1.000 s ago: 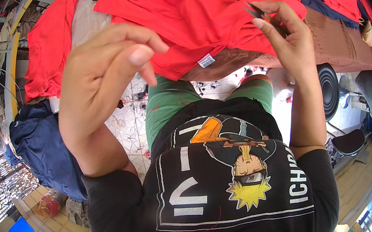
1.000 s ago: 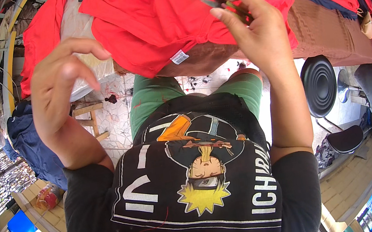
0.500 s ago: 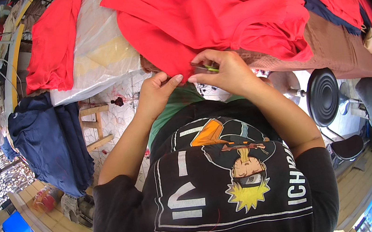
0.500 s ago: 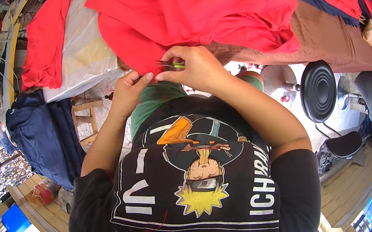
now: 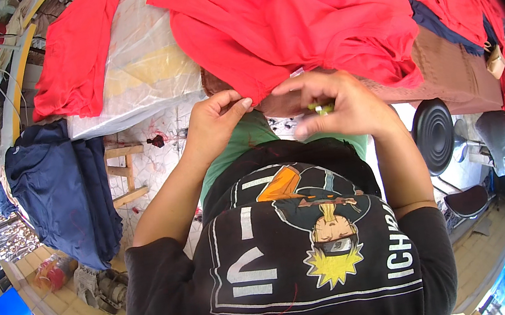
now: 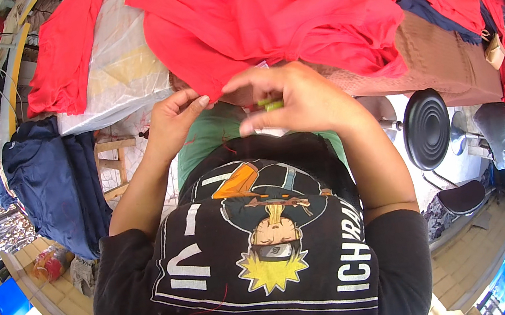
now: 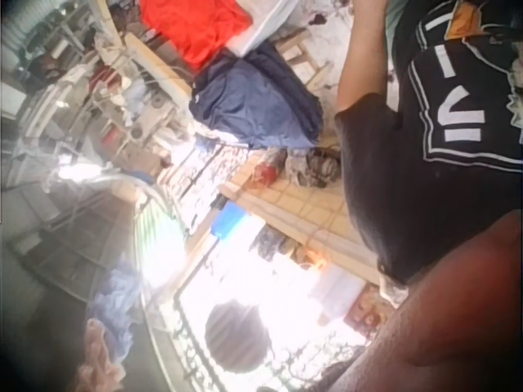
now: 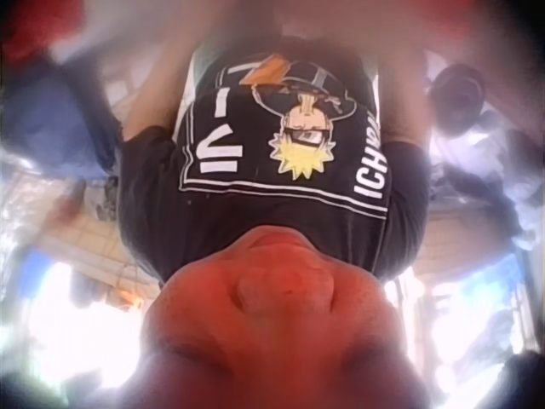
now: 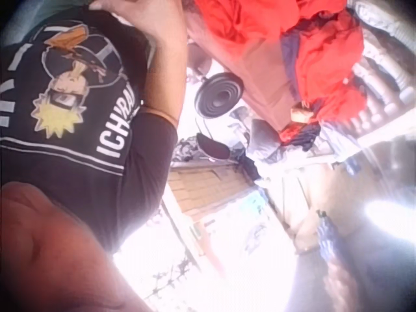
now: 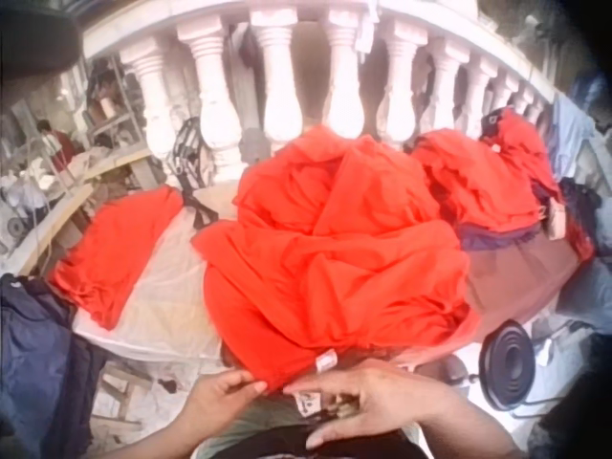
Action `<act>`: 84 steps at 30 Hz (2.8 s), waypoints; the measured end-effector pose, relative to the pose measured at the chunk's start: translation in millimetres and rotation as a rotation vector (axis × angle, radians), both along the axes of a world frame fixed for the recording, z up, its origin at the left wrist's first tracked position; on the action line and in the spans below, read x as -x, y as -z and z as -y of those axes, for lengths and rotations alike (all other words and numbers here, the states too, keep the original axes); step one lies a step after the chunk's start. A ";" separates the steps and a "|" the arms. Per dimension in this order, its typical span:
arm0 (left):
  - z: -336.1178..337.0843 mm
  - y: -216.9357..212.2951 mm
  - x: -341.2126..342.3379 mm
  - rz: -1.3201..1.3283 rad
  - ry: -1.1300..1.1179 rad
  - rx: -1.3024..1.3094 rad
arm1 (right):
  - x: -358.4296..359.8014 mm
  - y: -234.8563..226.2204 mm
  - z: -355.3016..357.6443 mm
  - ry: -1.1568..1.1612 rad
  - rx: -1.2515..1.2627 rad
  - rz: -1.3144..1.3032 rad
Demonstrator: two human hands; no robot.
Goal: The person trims loose threads from a red t-shirt using small shears, spreading and smoothing the fabric on a work surface to check different areas.
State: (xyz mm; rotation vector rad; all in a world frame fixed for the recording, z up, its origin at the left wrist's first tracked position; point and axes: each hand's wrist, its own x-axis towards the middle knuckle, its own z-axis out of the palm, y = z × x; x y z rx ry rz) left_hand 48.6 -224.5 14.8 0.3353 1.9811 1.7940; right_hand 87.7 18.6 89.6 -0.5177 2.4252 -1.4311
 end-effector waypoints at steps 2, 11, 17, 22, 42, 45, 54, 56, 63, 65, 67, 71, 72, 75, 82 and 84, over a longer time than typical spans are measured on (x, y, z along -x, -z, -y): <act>-2.9 0.5 -0.3 -0.025 -0.006 -0.035 | 3.0 10.7 2.2 0.195 0.074 0.058; -4.2 -0.6 -5.2 -0.177 0.007 0.117 | 18.4 18.5 17.2 0.097 0.456 0.334; 50.9 -98.7 41.1 -0.343 0.653 0.493 | -7.2 -30.2 -27.2 -0.234 0.305 0.235; 64.6 -272.1 24.9 -1.075 0.673 -0.038 | -52.3 -96.1 -38.2 -1.058 0.538 0.024; -148.0 -23.6 58.4 -1.054 0.409 0.883 | -11.3 -65.8 -104.2 0.147 -0.290 -0.428; -148.0 -63.7 59.4 -1.126 0.157 0.688 | 19.5 -33.3 -99.1 0.410 -0.386 -0.435; -128.8 -105.4 95.9 -0.877 -0.134 0.352 | 71.3 -57.5 -92.6 0.528 0.007 -0.793; -125.1 -89.5 100.7 -0.461 0.158 0.073 | 74.0 -62.4 -102.9 0.585 0.133 -0.592; -112.3 -117.0 80.0 0.099 0.437 -0.318 | 79.0 -41.2 -135.6 0.746 -0.012 -0.406; -112.9 -115.2 80.7 0.060 0.395 -0.312 | 79.5 -46.5 -139.0 0.766 -0.097 -0.346; -117.3 -110.7 88.7 0.009 0.313 -0.249 | 78.6 -51.9 -136.8 0.717 -0.067 -0.471; -91.2 -136.5 170.5 -0.244 -0.205 -0.611 | 52.6 -115.0 -131.7 0.803 -0.212 -0.189; -88.5 -145.3 182.0 -0.410 -0.319 -0.457 | 46.9 -124.3 -144.7 0.746 -0.319 -0.248; -61.6 -114.7 211.4 -0.405 -0.398 0.082 | 31.6 -135.4 -183.4 0.627 -0.619 -0.344; -69.2 -38.0 235.1 -0.819 -0.295 0.410 | 12.0 -72.2 -192.1 0.777 -0.248 -0.374; -73.5 -13.3 262.1 -1.012 -0.399 0.457 | 17.7 -60.0 -157.4 0.756 -0.121 -0.302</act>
